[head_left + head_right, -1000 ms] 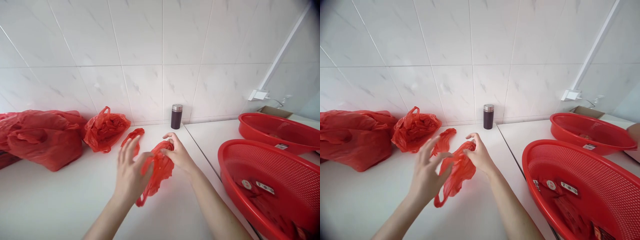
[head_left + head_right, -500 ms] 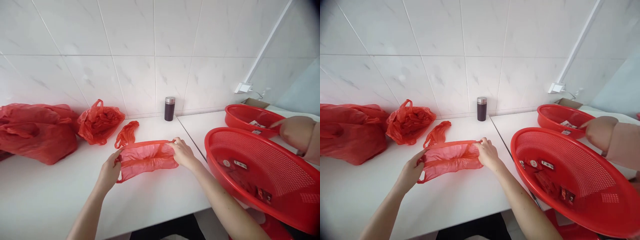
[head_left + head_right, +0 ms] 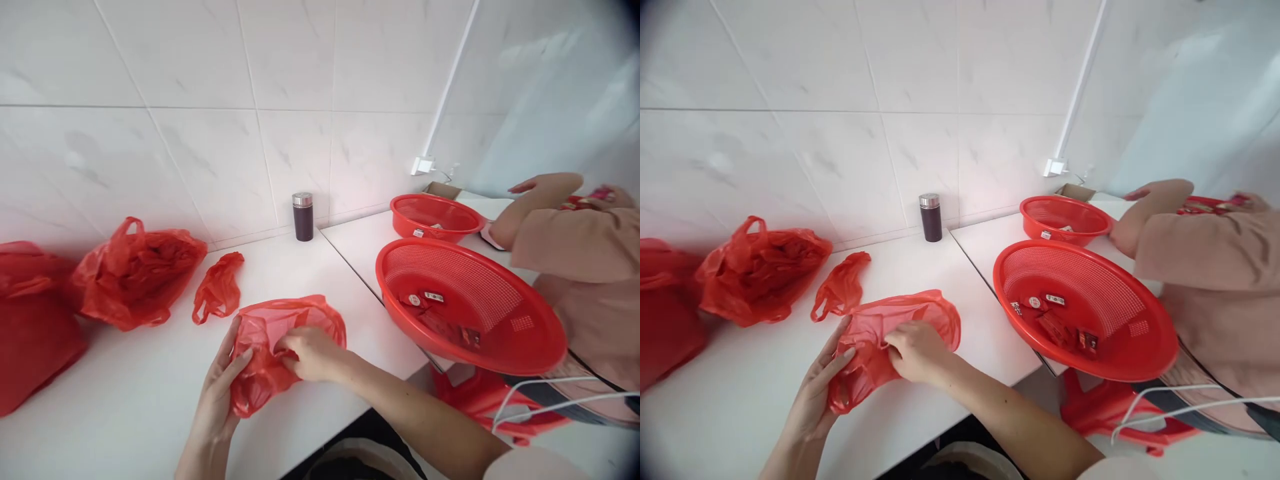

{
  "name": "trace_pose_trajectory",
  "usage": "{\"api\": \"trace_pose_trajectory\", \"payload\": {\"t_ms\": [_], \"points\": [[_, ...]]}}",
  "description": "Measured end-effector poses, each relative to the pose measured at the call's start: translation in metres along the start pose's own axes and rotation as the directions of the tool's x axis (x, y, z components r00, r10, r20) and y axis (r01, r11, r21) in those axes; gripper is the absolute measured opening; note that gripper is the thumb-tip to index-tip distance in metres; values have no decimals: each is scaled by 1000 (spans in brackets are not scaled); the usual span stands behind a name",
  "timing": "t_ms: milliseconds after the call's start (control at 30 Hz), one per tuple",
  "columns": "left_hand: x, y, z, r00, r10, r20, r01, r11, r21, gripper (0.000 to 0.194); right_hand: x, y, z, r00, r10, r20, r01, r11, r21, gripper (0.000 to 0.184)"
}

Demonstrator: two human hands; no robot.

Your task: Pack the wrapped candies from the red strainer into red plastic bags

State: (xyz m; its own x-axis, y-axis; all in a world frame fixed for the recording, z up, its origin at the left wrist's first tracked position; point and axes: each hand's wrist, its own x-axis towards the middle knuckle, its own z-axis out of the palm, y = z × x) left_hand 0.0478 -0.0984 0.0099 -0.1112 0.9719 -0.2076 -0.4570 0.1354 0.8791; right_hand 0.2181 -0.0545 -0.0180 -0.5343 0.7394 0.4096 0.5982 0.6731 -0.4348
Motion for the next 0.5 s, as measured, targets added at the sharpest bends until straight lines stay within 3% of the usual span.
{"api": "trace_pose_trajectory", "payload": {"t_ms": [67, 100, 167, 233, 300, 367, 500], "points": [[6, 7, -7, 998, -55, 21, 55, 998, -1, 80, 0, 11, -1, 967, 64, 248, -86, 993, 77, 28], [10, 11, -13, 997, -69, 26, 69, 998, 0, 75, 0, 16, -4, 936, 110, 334, -146, 986, 86, 39], [21, 19, -26, 998, -58, 34, 58, 998, 3, 66, 0, 22, -16, 868, 248, 429, -294, 955, 42, 68], [32, 22, -36, 999, -30, 39, 29, 999, 34, 65, -2, 19, -35, 806, 370, 461, -427, 904, 20, 78], [42, 18, -41, 1000, -18, 17, 16, 995, 100, 72, -12, 7, -58, 800, 350, 488, -455, 883, 113, 66], [49, 9, -40, 1000, -21, -9, 22, 984, 174, 77, -32, -8, -82, 837, 208, 506, -390, 875, 287, 48], [56, -11, -32, 997, -17, -70, 39, 946, 321, 76, -89, -24, -119, 760, 244, 602, -495, 818, 293, 35]]}}
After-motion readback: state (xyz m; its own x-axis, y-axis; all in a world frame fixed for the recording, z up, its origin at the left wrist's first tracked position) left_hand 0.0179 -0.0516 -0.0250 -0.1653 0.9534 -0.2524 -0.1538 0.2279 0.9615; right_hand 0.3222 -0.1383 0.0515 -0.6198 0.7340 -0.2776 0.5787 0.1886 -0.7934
